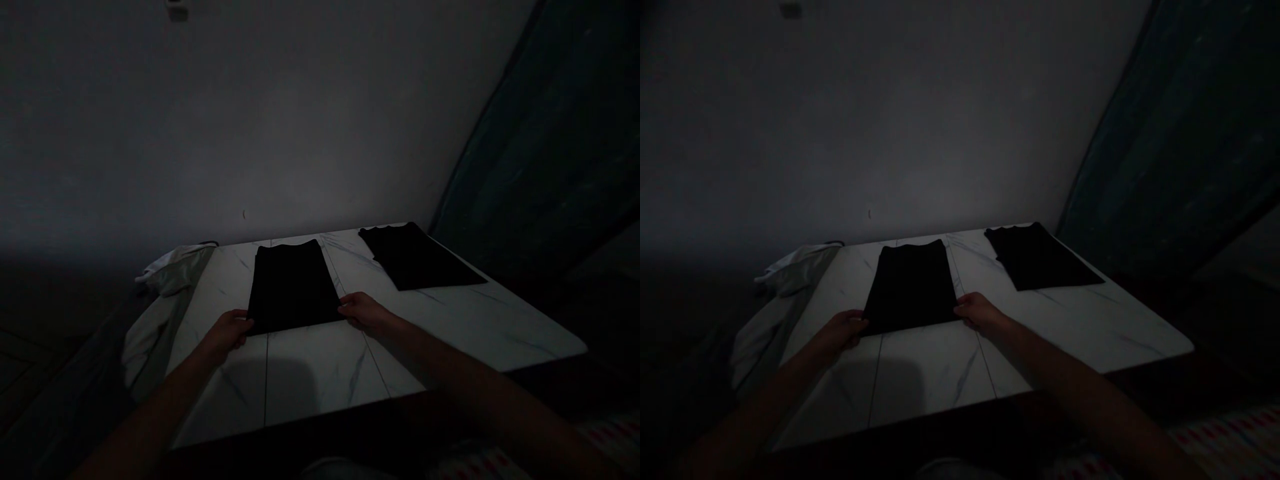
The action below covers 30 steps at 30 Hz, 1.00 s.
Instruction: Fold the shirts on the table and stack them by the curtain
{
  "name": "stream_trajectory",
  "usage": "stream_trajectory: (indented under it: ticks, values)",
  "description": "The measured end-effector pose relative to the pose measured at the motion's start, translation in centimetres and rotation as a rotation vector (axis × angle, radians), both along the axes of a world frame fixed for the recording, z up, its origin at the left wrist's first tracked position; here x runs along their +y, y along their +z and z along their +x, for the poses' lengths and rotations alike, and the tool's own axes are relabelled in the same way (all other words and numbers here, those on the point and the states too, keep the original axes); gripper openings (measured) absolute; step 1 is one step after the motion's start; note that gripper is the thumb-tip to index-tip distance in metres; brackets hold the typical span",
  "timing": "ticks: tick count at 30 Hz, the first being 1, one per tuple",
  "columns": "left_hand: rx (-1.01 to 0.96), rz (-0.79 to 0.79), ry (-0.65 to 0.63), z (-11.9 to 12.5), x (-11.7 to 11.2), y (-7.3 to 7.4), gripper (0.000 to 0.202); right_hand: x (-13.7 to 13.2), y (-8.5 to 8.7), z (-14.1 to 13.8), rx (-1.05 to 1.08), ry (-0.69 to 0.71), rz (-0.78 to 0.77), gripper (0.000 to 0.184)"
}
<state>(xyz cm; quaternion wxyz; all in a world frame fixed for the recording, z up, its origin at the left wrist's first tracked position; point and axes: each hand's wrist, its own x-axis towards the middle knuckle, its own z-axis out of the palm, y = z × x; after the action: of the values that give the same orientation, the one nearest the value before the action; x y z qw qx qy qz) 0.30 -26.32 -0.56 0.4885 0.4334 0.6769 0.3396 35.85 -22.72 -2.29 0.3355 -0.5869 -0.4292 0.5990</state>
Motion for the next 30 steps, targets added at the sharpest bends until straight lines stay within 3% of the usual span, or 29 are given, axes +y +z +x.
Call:
stream_trajectory:
  ticks: [4, 12, 15, 19, 25, 30]
  values:
    - [0.024, -0.029, 0.027, -0.4, -0.6, -0.2, 0.056, -0.2, -0.2, 0.0, -0.064, 0.025, 0.039, 0.017]
    - [0.036, 0.015, 0.093, 0.0, -1.1, -0.1, 0.037, -0.7, -0.2, -0.1, -0.276, 0.084, 0.235, 0.023]
    - [0.051, 0.03, 0.056, 0.0, -1.2, -0.1, 0.038, -0.5, -0.7, 0.1, -0.322, 0.115, 0.245, 0.026]
    - [0.096, 0.029, 0.0, -0.2, -1.3, -0.2, 0.041, -0.1, -1.0, 0.4, -0.361, 0.09, 0.255, 0.015]
    - [0.154, 0.009, -0.024, -0.5, -0.9, -0.3, 0.057, -0.1, -0.3, 0.4, -0.474, 0.154, 0.311, 0.017]
    - [0.239, -0.002, -0.057, -0.7, -0.1, -0.8, 0.057, 0.2, 0.0, 0.1, -0.577, 0.145, 0.419, 0.019]
